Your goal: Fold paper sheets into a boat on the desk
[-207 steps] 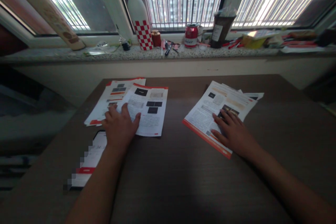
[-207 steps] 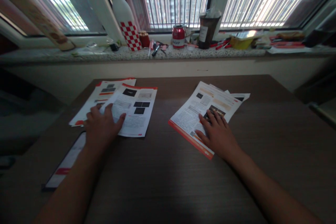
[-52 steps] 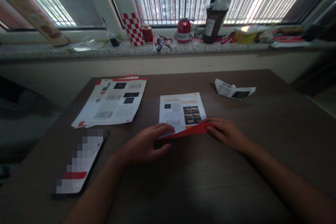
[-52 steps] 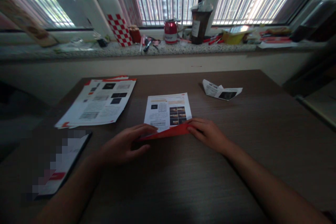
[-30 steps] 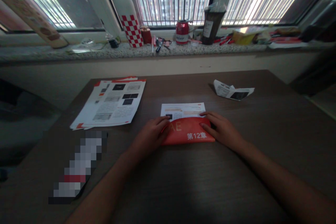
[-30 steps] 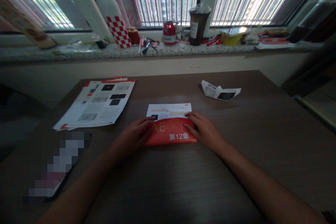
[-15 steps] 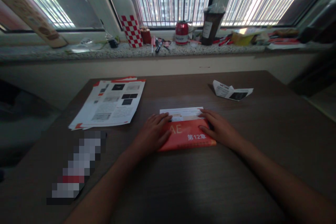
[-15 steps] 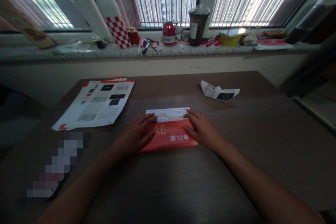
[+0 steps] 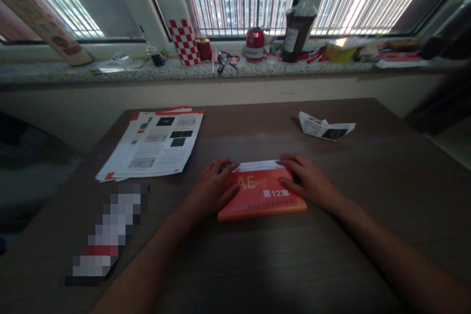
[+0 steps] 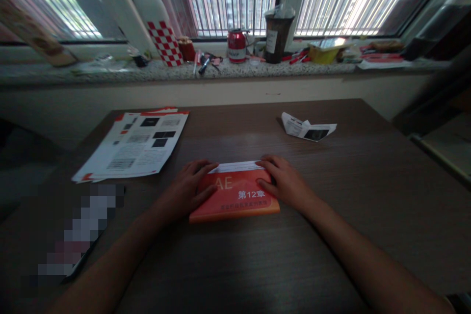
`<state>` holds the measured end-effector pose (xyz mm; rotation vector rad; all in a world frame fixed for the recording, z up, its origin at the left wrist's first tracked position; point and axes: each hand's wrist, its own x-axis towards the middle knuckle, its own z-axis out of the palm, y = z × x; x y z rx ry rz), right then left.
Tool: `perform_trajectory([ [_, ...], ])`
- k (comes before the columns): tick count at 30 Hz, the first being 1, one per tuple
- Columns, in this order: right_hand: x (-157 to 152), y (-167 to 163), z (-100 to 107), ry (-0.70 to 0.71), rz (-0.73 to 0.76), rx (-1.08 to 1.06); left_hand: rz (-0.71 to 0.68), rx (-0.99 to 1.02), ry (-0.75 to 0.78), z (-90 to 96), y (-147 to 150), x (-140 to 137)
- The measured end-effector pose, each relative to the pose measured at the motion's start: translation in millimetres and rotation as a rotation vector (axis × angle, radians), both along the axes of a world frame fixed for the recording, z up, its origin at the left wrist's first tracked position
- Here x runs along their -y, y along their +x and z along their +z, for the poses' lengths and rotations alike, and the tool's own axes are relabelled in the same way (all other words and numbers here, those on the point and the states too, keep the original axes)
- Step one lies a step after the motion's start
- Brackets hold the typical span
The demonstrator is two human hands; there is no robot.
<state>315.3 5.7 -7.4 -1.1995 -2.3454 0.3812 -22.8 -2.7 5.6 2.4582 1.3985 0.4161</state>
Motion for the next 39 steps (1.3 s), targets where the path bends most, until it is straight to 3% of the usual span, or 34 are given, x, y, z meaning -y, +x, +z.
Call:
perform_trajectory([
  [18,2.5,-1.2,7.6,-0.089,0.032,-0.043,-0.025,0.041,-0.018,2.3,-3.1,3.4],
  [39,-3.2,-4.2,2.0,-0.103,-0.099,-0.101,-0.027,0.07,-0.042,1.6,-0.6,2.0],
])
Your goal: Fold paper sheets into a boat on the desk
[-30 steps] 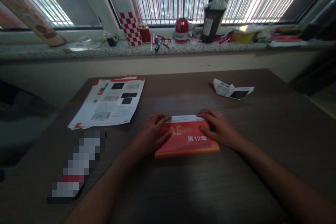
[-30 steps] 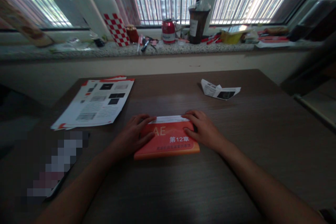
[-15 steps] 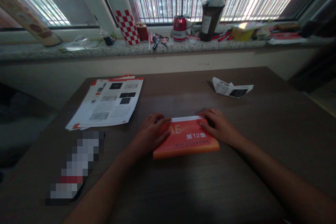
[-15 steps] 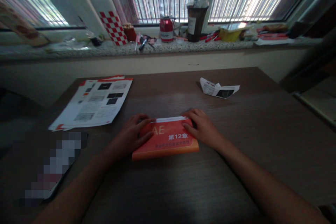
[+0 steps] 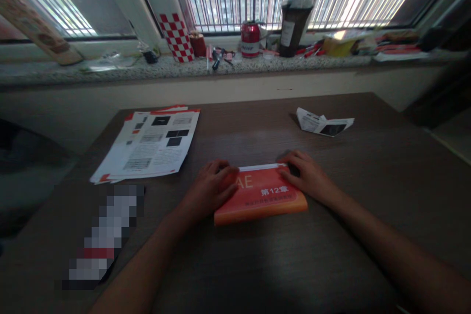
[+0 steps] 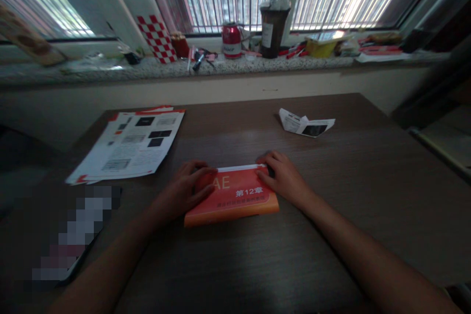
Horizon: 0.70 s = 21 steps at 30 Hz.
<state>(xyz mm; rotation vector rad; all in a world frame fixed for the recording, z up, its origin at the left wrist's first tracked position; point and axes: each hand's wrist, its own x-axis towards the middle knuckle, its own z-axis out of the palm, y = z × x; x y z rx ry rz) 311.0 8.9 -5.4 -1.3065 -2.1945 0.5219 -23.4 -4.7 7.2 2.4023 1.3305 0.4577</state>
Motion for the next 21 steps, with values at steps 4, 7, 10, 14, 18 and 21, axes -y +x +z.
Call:
perform_trajectory([
  [4,-1.5,-0.3,-0.8,-0.006,-0.042,0.011,0.008,0.014,0.02,-1.2,0.5,-1.1],
  [7,-1.5,-1.2,0.4,-0.02,-0.068,0.029,0.013,0.014,0.027,-2.1,0.9,-2.1],
  [10,-1.3,-1.4,1.4,-0.028,-0.079,0.037,0.001,0.012,0.018,-0.7,1.7,-1.9],
  [14,-2.1,-0.6,0.2,-0.025,-0.093,0.052,-0.017,0.001,0.021,2.4,2.5,-0.9],
  [18,-3.6,0.7,-1.9,-0.015,-0.082,0.057,-0.025,-0.004,0.031,2.4,2.1,-1.9],
  [21,-4.5,1.4,-2.7,-0.007,-0.072,0.063,-0.031,-0.002,0.05,0.1,1.2,-4.0],
])
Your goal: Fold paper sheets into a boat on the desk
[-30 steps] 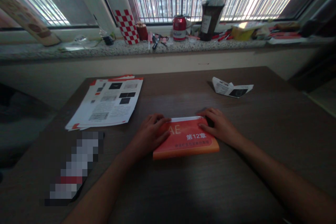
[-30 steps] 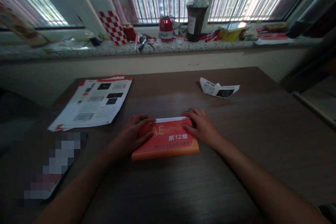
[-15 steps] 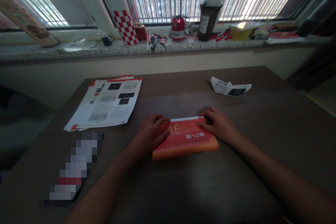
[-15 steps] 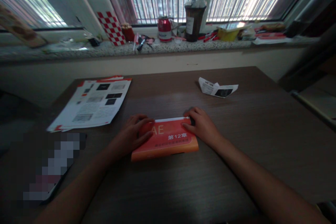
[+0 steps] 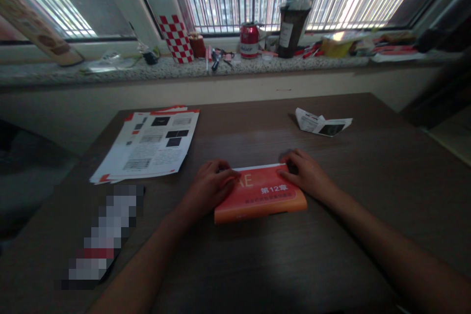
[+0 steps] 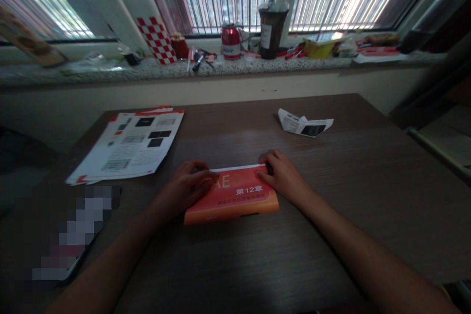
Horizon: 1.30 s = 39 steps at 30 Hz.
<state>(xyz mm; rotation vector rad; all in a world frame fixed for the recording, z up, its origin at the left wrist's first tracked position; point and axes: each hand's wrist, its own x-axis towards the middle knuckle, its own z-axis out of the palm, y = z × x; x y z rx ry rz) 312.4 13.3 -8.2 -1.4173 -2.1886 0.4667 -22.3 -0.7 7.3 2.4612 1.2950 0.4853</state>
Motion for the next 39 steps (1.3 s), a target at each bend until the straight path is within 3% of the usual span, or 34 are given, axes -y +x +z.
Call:
perform_trajectory([
  [11,-1.1,3.0,-2.9,0.027,0.006,0.024,0.111,0.081,-0.007,-4.2,-0.6,-0.9],
  [39,-2.8,1.7,-0.5,0.021,-0.011,0.032,0.136,0.105,-0.056,-2.5,1.1,-1.1],
])
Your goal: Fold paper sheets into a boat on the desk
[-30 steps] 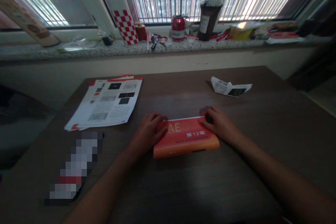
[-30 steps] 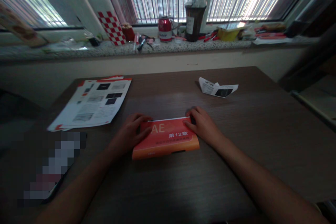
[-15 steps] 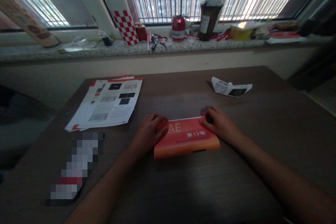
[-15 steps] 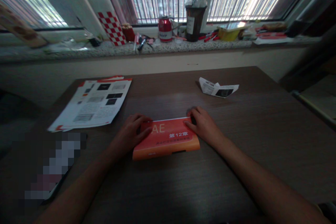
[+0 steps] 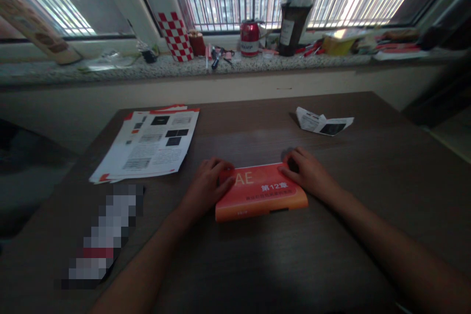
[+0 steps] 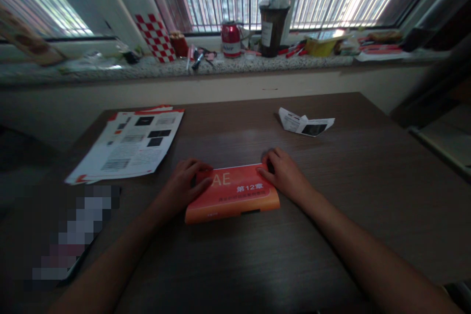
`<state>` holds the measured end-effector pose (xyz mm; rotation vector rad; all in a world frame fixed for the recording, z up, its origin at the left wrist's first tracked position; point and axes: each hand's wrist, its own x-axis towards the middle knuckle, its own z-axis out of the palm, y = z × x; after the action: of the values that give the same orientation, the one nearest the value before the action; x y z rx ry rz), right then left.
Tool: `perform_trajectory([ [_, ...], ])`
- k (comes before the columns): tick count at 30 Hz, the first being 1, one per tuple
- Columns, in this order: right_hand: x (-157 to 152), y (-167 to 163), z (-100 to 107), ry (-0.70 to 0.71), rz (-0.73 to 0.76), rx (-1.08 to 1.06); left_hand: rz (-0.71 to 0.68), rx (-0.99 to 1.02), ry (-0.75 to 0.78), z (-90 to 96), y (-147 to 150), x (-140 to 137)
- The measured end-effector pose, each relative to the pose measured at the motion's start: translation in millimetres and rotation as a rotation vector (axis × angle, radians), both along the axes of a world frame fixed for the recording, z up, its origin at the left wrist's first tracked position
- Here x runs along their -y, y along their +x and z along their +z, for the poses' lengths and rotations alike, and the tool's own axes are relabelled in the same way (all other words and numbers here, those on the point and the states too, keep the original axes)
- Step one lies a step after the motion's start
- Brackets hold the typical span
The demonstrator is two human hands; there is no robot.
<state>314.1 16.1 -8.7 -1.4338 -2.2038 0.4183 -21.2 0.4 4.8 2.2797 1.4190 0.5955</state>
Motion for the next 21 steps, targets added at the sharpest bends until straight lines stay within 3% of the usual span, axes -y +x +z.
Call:
perform_trajectory([
  [21,2.6,2.5,3.1,-0.013,-0.018,0.053,-0.012,-0.006,-0.065,7.8,-2.0,3.8],
])
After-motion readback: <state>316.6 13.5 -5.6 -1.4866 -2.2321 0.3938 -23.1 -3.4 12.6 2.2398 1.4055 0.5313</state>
